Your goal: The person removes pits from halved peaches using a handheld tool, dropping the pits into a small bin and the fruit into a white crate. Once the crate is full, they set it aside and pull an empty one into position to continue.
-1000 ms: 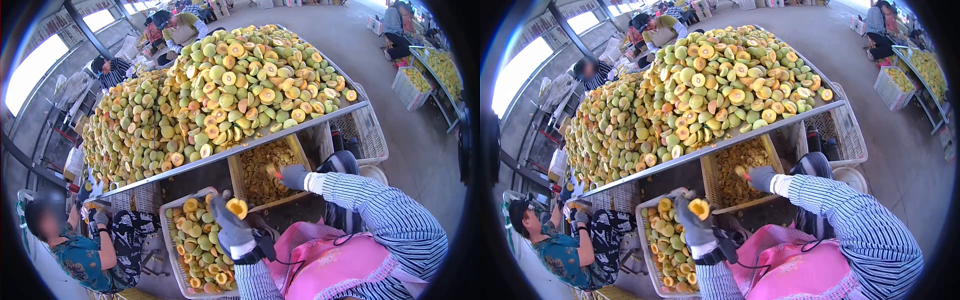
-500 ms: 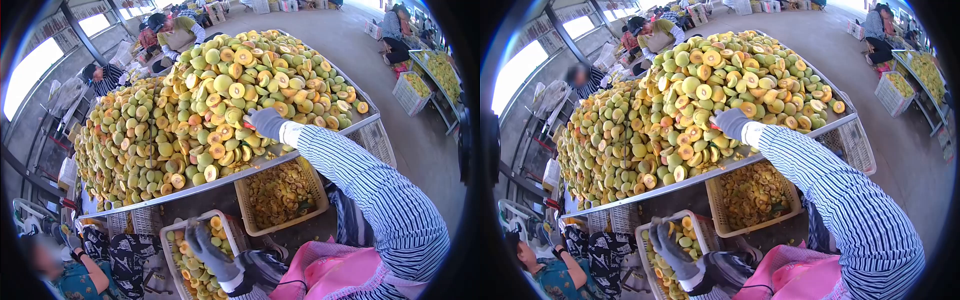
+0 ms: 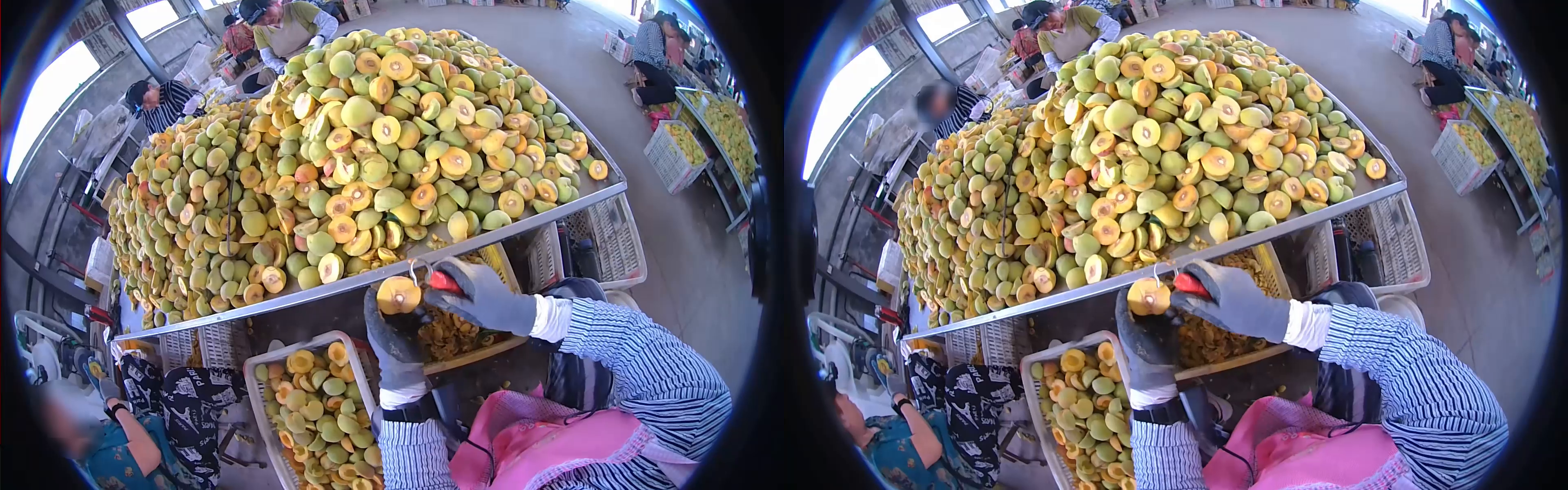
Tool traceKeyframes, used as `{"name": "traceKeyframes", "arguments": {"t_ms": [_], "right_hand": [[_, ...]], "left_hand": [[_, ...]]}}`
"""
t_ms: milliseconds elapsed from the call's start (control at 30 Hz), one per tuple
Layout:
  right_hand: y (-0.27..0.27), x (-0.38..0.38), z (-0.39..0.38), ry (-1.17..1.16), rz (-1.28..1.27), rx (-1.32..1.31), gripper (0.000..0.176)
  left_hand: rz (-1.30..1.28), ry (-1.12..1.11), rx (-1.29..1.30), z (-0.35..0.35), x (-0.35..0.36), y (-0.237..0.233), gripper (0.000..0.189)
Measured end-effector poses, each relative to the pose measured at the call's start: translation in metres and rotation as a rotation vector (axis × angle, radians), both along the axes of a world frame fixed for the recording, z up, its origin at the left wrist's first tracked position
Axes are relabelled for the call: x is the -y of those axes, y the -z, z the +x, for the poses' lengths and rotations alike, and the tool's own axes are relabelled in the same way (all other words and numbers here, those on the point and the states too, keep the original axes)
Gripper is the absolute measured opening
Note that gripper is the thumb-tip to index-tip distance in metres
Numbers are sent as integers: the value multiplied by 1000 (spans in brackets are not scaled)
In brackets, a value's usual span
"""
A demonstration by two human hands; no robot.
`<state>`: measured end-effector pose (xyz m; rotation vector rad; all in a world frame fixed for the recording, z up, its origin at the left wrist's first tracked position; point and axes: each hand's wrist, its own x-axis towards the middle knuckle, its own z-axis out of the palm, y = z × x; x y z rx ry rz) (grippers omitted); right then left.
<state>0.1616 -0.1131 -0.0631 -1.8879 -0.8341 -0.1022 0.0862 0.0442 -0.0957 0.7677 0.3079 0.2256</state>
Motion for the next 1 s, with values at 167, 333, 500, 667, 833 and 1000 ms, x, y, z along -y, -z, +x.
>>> {"name": "traceKeyframes", "arguments": {"t_ms": [167,333,500,667,833,1000], "right_hand": [[4,-3,-13,-81,-330,-46,41],[14,-9,-11,-106,-359,-89,44],[12,-11,-12,-216,-444,-188,46],[12,-8,-10,-433,-204,-509,49],[15,6,-3,-876,24,-1515,52],[4,11,-7,-888,101,-1722,51]], "left_hand": [[511,-167,-24,-1,6,-7,53],[896,-216,-66,3,9,-4,36],[883,-423,-22,11,9,11,25],[1032,-434,12,10,2,4,27],[1303,-550,72,11,8,1,30],[1137,-208,166,4,-7,-10,27]]}}
